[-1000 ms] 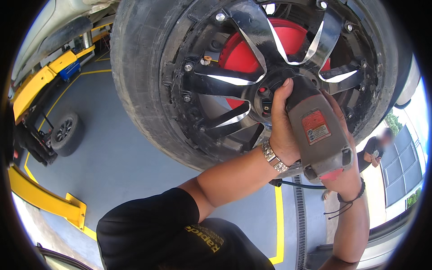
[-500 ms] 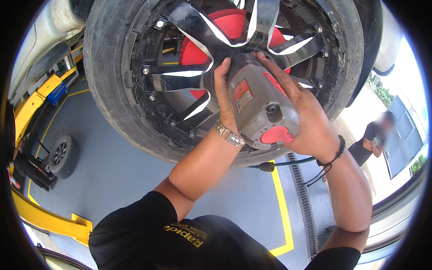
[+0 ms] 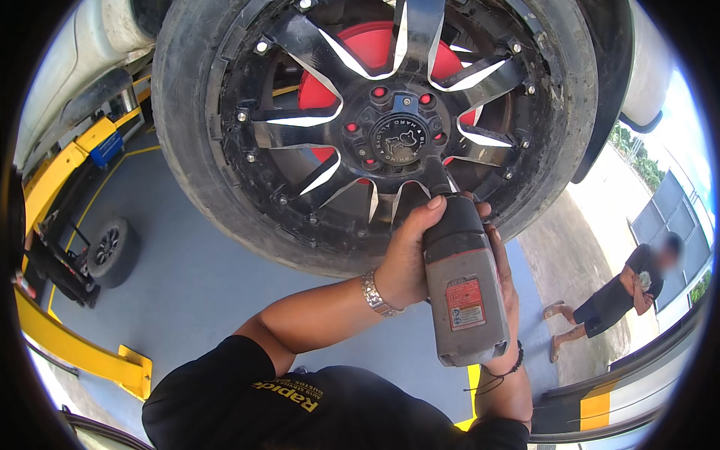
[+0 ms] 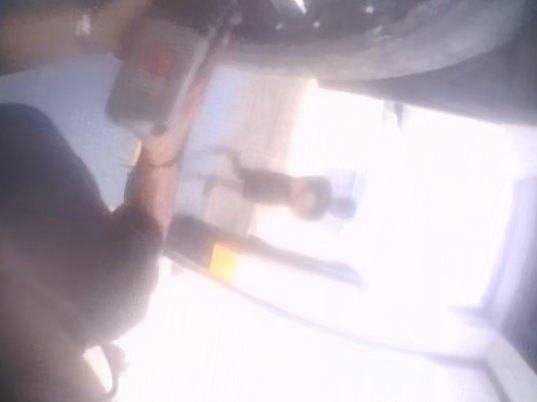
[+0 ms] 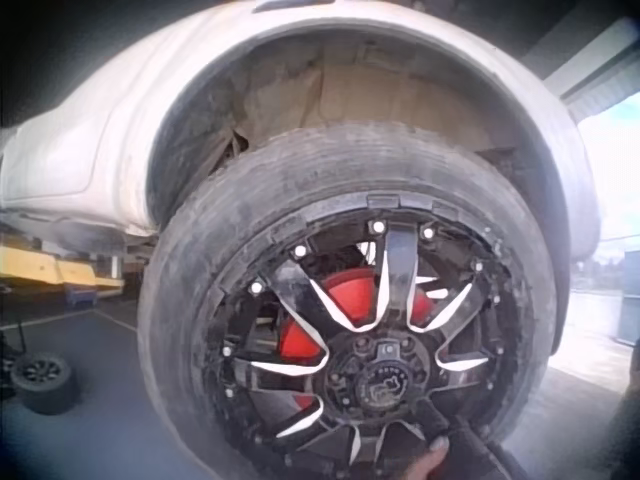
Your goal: The person uses an impact wrench to tighten lug nuts on a car wheel while the vehicle is raised on a lift. The person connects the air hose, positions the tool on each nut, and tightens them in sequence.
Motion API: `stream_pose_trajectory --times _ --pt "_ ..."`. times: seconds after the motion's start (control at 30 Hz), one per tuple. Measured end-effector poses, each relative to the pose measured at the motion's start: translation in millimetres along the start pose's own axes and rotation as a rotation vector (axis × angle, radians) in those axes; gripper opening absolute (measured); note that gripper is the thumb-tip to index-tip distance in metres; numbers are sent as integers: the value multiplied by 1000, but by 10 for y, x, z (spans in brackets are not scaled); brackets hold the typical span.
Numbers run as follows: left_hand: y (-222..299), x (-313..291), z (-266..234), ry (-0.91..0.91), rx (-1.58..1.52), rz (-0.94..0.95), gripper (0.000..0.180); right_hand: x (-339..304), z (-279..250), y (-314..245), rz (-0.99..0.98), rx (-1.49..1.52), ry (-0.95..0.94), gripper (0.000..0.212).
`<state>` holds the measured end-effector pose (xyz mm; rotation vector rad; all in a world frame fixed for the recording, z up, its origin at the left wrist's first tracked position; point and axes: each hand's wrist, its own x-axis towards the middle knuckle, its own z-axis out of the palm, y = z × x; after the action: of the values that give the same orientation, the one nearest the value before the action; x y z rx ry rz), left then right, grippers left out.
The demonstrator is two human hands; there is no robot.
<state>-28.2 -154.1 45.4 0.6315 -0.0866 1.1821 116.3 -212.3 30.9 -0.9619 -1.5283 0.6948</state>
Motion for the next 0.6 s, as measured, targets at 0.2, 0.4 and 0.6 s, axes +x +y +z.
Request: stream_pose_trajectory --times 0.2,0.4,0.6 --pt "-181 339 -200 -43 100 -58 47 -21 -292 411 -129 -375 -101 45" --pt "-82 626 -200 20 -69 -94 44 330 -270 377 -373 -528 -83 17" --pt "-101 676 -239 108 11 71 45 457 -247 259 -286 -433 -163 22"
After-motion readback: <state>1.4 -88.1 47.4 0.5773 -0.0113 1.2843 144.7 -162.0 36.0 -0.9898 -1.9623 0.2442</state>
